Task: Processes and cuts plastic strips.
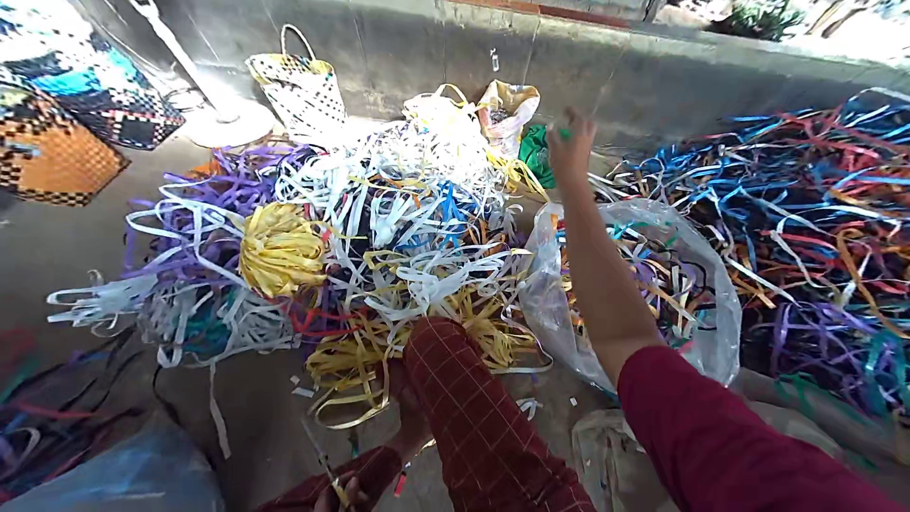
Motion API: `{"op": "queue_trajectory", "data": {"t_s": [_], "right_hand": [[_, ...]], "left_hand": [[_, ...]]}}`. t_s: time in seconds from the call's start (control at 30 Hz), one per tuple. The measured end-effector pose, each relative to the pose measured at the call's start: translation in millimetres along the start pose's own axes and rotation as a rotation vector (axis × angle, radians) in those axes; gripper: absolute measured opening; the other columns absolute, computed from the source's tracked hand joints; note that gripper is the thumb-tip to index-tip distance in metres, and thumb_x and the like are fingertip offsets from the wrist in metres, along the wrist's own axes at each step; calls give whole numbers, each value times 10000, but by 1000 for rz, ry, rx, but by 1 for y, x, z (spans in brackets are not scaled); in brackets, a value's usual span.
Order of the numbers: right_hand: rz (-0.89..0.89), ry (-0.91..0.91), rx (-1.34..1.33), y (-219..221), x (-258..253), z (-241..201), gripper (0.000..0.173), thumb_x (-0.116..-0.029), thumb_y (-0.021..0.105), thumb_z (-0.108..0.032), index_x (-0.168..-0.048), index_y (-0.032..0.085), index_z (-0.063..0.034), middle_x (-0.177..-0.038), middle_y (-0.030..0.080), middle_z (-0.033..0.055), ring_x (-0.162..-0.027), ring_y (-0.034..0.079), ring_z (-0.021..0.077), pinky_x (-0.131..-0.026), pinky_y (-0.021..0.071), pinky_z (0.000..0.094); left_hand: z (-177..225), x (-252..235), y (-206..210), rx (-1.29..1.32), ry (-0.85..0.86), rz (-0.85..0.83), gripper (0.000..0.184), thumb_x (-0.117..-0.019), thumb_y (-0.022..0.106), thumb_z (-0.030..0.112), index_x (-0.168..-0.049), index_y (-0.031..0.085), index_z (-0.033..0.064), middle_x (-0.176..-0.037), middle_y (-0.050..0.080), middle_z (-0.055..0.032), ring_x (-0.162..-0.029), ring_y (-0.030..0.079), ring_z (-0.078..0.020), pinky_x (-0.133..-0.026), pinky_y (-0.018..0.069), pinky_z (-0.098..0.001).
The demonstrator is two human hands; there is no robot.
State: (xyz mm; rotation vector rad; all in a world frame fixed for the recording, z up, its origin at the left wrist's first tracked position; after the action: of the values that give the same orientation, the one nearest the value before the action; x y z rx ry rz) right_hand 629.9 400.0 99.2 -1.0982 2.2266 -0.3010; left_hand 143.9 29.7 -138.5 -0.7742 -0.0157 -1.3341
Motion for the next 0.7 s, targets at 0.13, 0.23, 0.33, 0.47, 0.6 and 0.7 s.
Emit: {"op": "queue_trajectory", "data": {"t_s": [0.13,0.23,0.33,0.47,0.6,0.7], "right_hand": [[-226,149,-38,59,96,85,386,-993,589,-115,-1339,598,55,-1377,566,298,-1294,548,406,-1084,463,513],[-350,257,-46,85,143,123,321,-1017,575,-119,-1298,635,25,-1297,606,265,-1177,612,364,-1008,506,498],[-469,328,-34,100,166,142,314,-1051,532,-138,-1315,626,3,-1267,643,228,-1103,658,333,-958,534,501],[-606,287,26,127,176,134,307,-1067,489,-133,-1289,640,17,-1226,664,229,-1086,659,342,-970,513,512],[-729,143,50,170,181,119,297,-1065,476,-97,-1258,663,29,-1220,681,227,-1118,661,338,-1017,496,489],[-733,79,97,198,170,121,321,-1046,443,-38,-1272,659,31,-1270,664,232,-1198,630,352,-1068,466,488]], "left_hand": [[-22,-6,-3,33,-19,3,396,-1063,507,244,-1275,570,-85,-860,703,-99,-720,678,-128,-735,591,-364],[-21,-5,-3,7,-42,20,369,-1069,503,253,-1268,585,-47,-834,698,-59,-688,662,-96,-678,580,-322],[-20,-3,-2,-30,-71,41,341,-1067,509,235,-1265,614,-23,-873,710,-97,-717,679,-155,-704,584,-389],[-17,-5,2,29,-96,56,290,-1060,524,182,-1244,616,-23,-833,700,-58,-675,671,-89,-667,586,-301],[-14,-7,2,47,-110,48,279,-1054,528,166,-1235,614,-28,-818,698,-52,-666,673,-81,-662,589,-288],[-15,-6,1,67,-125,46,273,-1056,525,158,-1233,613,-30,-807,691,-53,-652,666,-79,-646,584,-277]]}}
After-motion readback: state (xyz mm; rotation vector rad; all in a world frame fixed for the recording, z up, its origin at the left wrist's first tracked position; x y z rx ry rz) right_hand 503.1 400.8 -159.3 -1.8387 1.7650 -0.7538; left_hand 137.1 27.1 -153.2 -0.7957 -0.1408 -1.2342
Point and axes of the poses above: each hand's wrist, its own x-axis away from the middle knuckle, its own y-axis out of the palm, z = x × y, the point moved 2 cm from there along -x, towards the middle knuckle
